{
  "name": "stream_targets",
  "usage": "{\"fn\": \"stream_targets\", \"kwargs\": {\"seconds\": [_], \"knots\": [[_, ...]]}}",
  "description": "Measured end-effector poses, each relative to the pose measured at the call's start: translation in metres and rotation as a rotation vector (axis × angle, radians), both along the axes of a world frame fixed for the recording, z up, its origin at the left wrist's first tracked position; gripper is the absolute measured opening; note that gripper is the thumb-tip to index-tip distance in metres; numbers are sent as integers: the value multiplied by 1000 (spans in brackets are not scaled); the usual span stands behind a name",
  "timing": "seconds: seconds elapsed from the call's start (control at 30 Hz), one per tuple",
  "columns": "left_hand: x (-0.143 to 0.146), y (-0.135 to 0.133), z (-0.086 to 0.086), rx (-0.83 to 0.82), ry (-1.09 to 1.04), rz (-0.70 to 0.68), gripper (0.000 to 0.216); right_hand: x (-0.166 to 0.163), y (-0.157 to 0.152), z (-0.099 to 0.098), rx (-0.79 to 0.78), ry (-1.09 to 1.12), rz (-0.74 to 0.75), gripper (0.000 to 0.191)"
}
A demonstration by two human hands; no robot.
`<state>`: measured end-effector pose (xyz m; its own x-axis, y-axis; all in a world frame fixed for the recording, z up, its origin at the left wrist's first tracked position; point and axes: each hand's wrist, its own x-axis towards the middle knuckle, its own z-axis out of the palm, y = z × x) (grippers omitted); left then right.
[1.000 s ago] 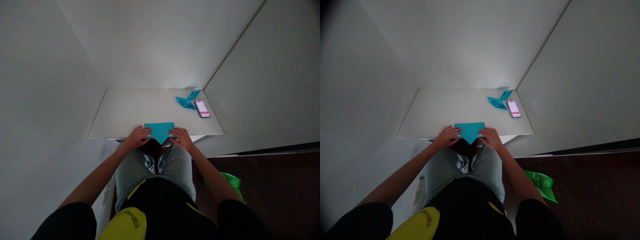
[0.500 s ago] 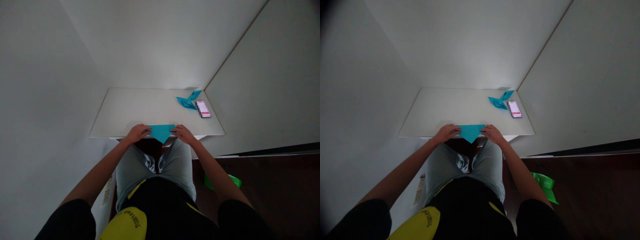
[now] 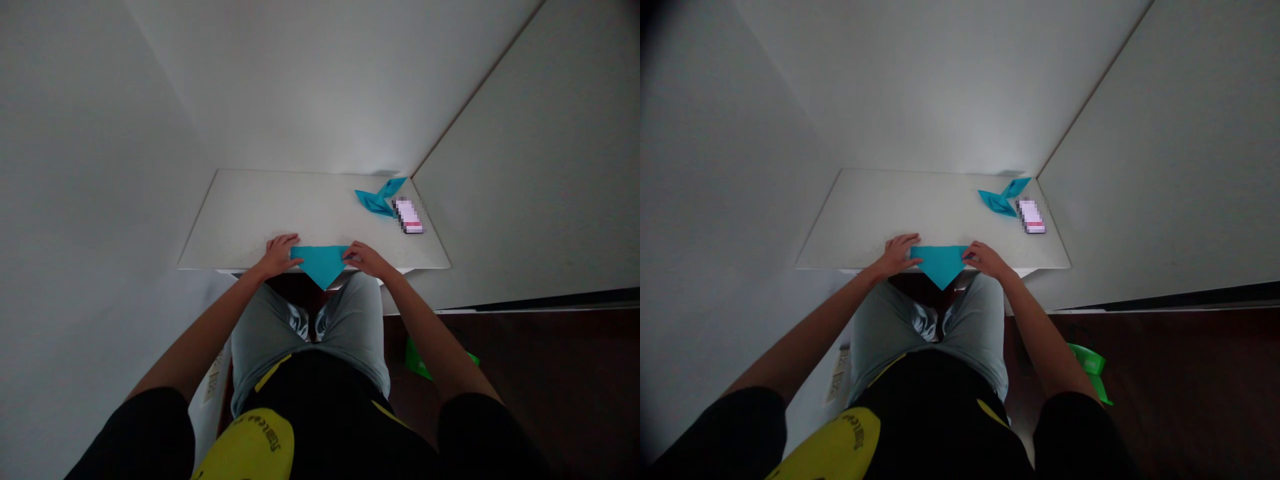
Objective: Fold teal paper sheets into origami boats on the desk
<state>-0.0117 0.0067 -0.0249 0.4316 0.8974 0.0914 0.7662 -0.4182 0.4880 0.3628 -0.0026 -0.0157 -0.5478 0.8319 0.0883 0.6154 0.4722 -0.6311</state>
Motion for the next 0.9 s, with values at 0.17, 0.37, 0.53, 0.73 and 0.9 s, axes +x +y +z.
{"fn": "stream_targets", "kwargs": {"seconds": [0.17, 0.37, 0.53, 0.73, 0.9], "knots": [[2, 1, 7, -43, -12, 49, 44, 0, 19, -3, 9, -122, -69, 68], [7, 0, 17, -107, -88, 106, 34, 1, 29, 0, 58, -168, -32, 34], [10, -3, 16, -134, -184, 98, 30, -3, 29, 4, -12, -84, 19, 16], [14, -5, 9, 23, -211, 199, 29, -23, 19, 8, 226, -169, -193, 6], [8, -15, -1, 166, -78, -62, 38, -26, -2, 4, 336, -272, -113, 32]]}}
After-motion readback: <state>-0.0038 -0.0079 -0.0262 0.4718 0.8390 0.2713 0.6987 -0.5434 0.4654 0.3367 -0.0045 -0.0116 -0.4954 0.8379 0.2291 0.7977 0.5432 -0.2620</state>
